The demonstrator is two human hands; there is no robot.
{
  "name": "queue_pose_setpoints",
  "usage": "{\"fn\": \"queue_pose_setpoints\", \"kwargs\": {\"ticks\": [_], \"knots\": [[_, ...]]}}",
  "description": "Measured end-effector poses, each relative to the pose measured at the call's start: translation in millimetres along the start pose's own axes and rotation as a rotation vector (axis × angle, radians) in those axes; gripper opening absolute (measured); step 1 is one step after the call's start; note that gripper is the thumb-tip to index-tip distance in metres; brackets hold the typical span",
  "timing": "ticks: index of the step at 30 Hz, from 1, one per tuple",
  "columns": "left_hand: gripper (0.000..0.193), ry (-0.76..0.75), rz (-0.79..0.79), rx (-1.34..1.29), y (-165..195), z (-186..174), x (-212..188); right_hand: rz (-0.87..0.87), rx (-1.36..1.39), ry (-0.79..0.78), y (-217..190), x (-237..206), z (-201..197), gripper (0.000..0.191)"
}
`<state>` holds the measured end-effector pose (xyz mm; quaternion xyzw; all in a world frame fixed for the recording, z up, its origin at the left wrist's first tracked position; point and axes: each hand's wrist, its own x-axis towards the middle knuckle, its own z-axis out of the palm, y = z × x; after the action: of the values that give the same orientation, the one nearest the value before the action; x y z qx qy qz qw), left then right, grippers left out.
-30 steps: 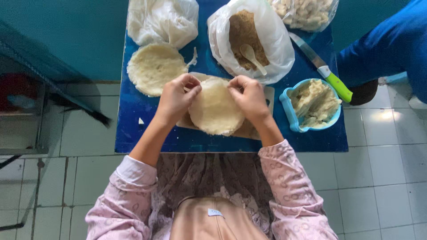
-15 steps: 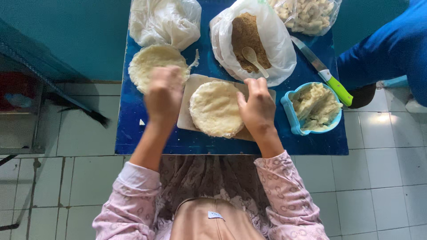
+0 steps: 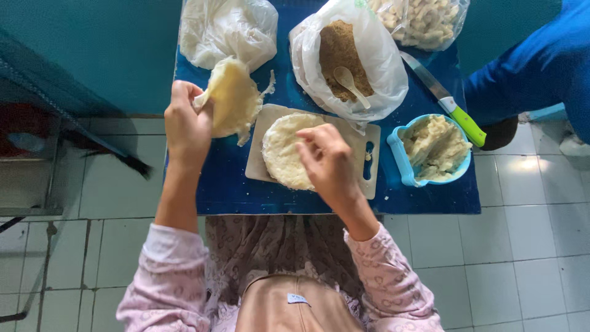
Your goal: The person presses and flattens dough on a small cutting board, stretches thin dough sheets by hand, and layers the stretched sheets onto round dough discs on the table. Near the end they pick up a knife and cut through a stacked dough piece on the board, then handle the cut pieces.
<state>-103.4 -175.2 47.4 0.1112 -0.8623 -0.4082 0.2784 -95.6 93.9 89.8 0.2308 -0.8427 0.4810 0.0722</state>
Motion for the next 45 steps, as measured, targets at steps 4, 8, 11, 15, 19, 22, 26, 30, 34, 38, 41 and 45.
{"fn": "queue_pose_setpoints", "kwargs": {"ticks": [4, 8, 11, 15, 19, 22, 26, 30, 34, 38, 41, 45], "knots": [[0.016, 0.105, 0.134, -0.133, 51, 4, -49, 0.120, 0.590, -0.084, -14, 1, 23, 0.020], [0.019, 0.097, 0.144, -0.178, 85, 0, -87, 0.214, 0.977, -0.079, -23, 6, 45, 0.021], [0.021, 0.088, 0.114, -0.195, 95, -5, -100, 0.263, 1.075, -0.079, -27, 4, 51, 0.020], [0.024, 0.068, 0.088, -0.168, 97, -12, -114, 0.292, 1.103, -0.124, -27, -1, 52, 0.017], [0.033, -0.003, 0.186, -0.390, 97, -15, -120, 0.357, 1.051, -0.114, -26, -4, 54, 0.012], [0.049, -0.123, -0.164, -0.966, 93, -24, -120, 0.355, 1.005, -0.129, -26, -8, 56, 0.010], [0.039, -0.059, -0.401, -1.020, 78, -24, -115, 0.271, 0.962, -0.167, -25, -13, 62, 0.011], [0.020, 0.067, -0.447, -1.020, 57, -19, -113, 0.442, 1.087, -0.157, -17, -15, 69, 0.008], [0.017, 0.156, -0.467, -1.073, 38, -22, -108, 0.530, 1.468, -0.090, -4, -14, 71, 0.004], [0.015, 0.162, -0.550, -1.193, 29, -32, -96, 0.694, 1.697, -0.030, 4, -15, 69, 0.005], [0.014, 0.207, -0.597, -1.238, 24, -39, -82, 0.822, 1.749, 0.010, 11, -12, 61, 0.009], [0.018, 0.303, -0.521, -1.200, 16, -54, -56, 0.878, 1.718, 0.265, 29, -6, 26, 0.012]]}}
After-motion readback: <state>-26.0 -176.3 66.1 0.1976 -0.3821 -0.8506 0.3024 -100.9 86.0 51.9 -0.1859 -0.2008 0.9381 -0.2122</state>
